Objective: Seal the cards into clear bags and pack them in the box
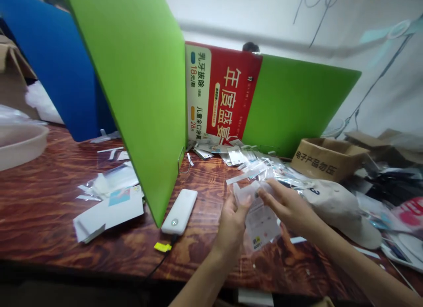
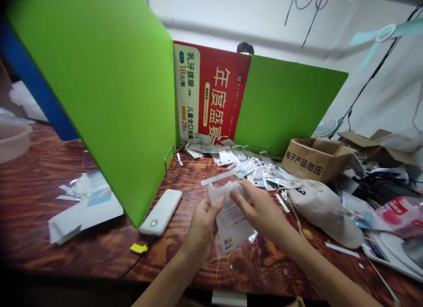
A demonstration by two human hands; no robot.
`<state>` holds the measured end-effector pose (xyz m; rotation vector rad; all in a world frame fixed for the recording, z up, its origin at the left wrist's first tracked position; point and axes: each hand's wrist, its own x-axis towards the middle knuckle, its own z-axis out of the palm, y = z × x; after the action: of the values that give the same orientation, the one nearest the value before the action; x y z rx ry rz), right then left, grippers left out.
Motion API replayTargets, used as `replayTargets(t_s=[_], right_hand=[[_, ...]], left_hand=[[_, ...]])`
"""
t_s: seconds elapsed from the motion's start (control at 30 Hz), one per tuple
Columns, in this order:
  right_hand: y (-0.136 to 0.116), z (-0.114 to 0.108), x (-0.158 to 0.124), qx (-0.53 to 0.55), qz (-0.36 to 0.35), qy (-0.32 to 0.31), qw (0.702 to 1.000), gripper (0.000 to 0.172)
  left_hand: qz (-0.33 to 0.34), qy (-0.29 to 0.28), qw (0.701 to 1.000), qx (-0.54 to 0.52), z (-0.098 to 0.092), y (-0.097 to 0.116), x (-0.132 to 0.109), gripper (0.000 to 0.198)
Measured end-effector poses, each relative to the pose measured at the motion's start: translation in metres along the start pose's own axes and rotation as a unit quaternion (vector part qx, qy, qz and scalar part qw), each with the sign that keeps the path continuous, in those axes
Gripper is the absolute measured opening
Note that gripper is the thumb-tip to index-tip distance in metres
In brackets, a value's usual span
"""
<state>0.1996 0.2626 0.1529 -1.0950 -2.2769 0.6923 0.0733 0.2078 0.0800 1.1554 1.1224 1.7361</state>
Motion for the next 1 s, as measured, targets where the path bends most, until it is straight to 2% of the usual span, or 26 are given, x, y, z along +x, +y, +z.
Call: replayTargets(t_s=[0.1,0.17,0.23,0.33,0.43,0.53,0.6,0.67,0.7,0.77,0.8,0.93,1.0], right_hand=[[-0.020,-0.014,-0.027,-0.029,-0.039,-0.019,0.999,0.023],[-0.034,-0.023,-0.043,-0.046,-0.076,-0.048,0.995,0.019],[-0.044,-0.028,-0.056,-0.046,-0.101,-0.065,0.992,0.018],[-0.048,-0.026,-0.071,-0.044,-0.115,-0.030,0.992,0.016],[-0.047,-0.018,-0.083,-0.020,-0.126,0.018,0.992,0.014],[-0.049,-0.008,-0.096,0.056,-0.141,-0.026,0.988,0.010],[-0.051,-0.001,-0.103,0.091,-0.135,-0.028,0.986,0.011],[-0.051,0.007,-0.108,0.104,-0.139,-0.006,0.985,0.010],[-0.050,0.010,-0.111,0.111,-0.149,-0.007,0.983,0.014],[-0.048,0.013,-0.116,0.121,-0.161,-0.029,0.979,0.021],[-0.046,0.013,-0.118,0.120,-0.157,-0.021,0.980,0.020],[-0.042,0.004,-0.130,0.064,-0.089,0.143,0.984,0.029],[-0.045,-0.001,-0.135,0.035,-0.059,0.154,0.986,0.033]], left_hand=[[0.045,0.000,0.997,0.062,-0.013,0.010,-0.029,0.030],[0.107,0.009,0.986,0.129,-0.024,0.013,-0.045,0.021],[0.193,0.007,0.963,0.190,-0.035,0.013,-0.058,0.027],[0.313,-0.017,0.916,0.251,-0.047,0.013,-0.069,0.046],[0.397,-0.046,0.858,0.323,-0.052,0.017,-0.076,0.056],[0.450,-0.039,0.787,0.421,-0.053,0.026,-0.084,0.055],[0.468,-0.032,0.760,0.450,-0.052,0.033,-0.089,0.053],[0.478,-0.039,0.756,0.445,-0.050,0.038,-0.094,0.050],[0.480,-0.046,0.761,0.434,-0.049,0.040,-0.096,0.050],[0.470,-0.059,0.781,0.406,-0.050,0.042,-0.100,0.050],[0.459,-0.066,0.794,0.393,-0.051,0.041,-0.102,0.050],[0.414,-0.072,0.836,0.353,-0.062,0.036,-0.110,0.050],[0.402,-0.072,0.846,0.344,-0.067,0.033,-0.115,0.051]])
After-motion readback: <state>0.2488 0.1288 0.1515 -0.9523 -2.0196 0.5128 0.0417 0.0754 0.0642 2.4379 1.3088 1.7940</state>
